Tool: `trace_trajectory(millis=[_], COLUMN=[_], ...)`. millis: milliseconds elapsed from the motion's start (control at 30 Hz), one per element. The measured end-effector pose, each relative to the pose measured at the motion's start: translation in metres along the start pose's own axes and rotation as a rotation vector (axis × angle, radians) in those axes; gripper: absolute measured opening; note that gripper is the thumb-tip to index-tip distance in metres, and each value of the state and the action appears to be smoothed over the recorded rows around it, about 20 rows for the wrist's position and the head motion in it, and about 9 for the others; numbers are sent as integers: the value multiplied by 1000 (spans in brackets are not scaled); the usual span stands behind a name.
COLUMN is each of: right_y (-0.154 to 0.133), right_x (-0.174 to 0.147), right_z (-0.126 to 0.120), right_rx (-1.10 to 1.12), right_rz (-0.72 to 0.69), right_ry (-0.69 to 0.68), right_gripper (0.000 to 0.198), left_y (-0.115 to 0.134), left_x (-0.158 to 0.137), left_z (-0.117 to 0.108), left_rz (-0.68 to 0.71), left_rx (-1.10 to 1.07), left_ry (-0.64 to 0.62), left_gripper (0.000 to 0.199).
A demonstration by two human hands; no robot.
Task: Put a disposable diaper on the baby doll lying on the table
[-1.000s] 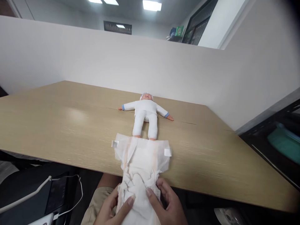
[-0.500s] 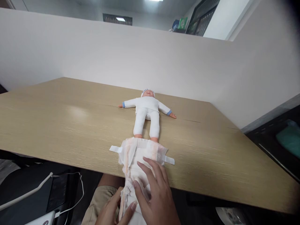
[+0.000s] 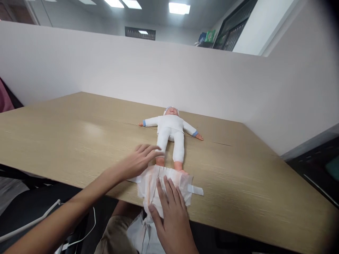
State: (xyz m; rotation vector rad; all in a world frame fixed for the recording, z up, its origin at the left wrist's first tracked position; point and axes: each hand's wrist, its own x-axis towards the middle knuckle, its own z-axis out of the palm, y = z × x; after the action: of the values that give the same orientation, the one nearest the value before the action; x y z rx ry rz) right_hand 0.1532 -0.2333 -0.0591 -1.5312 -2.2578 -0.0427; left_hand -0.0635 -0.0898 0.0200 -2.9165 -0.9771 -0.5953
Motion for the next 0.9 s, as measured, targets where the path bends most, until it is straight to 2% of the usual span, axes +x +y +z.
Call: trace_trajectory(millis=[67,133,167,233,400,533,600,733,900], right_y=[0,2,3,7,16,21,22,24,23], right_x=[0,-1,-1,-1,-2,-2,-1,5,28], right_z=[2,3,3,5,11,17,18,16,5], right_rx=[-21,-33,-34,-27,-26,-55,-53,-11,64], right_rz=[-15,-32,-40,-58,-106,-138,-135,-122,-28], right_ry=[25,40,44,43,36,55,55,13,-75], right_gripper=[73,74,75,77,82,82,81,78,71], left_y=[-24,-36,-38,-37,-32,-29,-27,-25,-29], left_x=[41,71,82,93,100,108,113,122,140], left_z=[12,25,32,43,56,59,57,39,-4], left_rz=[152,323,391,481,576,630,631,534,406], left_rx=[144,217,229,224,187,108,60,-147,-502], left_ry=[-98,-199,-221,-214,-128,-77,-74,-106,-131], left_gripper=[88,113,122,127,98,53,37,39,41])
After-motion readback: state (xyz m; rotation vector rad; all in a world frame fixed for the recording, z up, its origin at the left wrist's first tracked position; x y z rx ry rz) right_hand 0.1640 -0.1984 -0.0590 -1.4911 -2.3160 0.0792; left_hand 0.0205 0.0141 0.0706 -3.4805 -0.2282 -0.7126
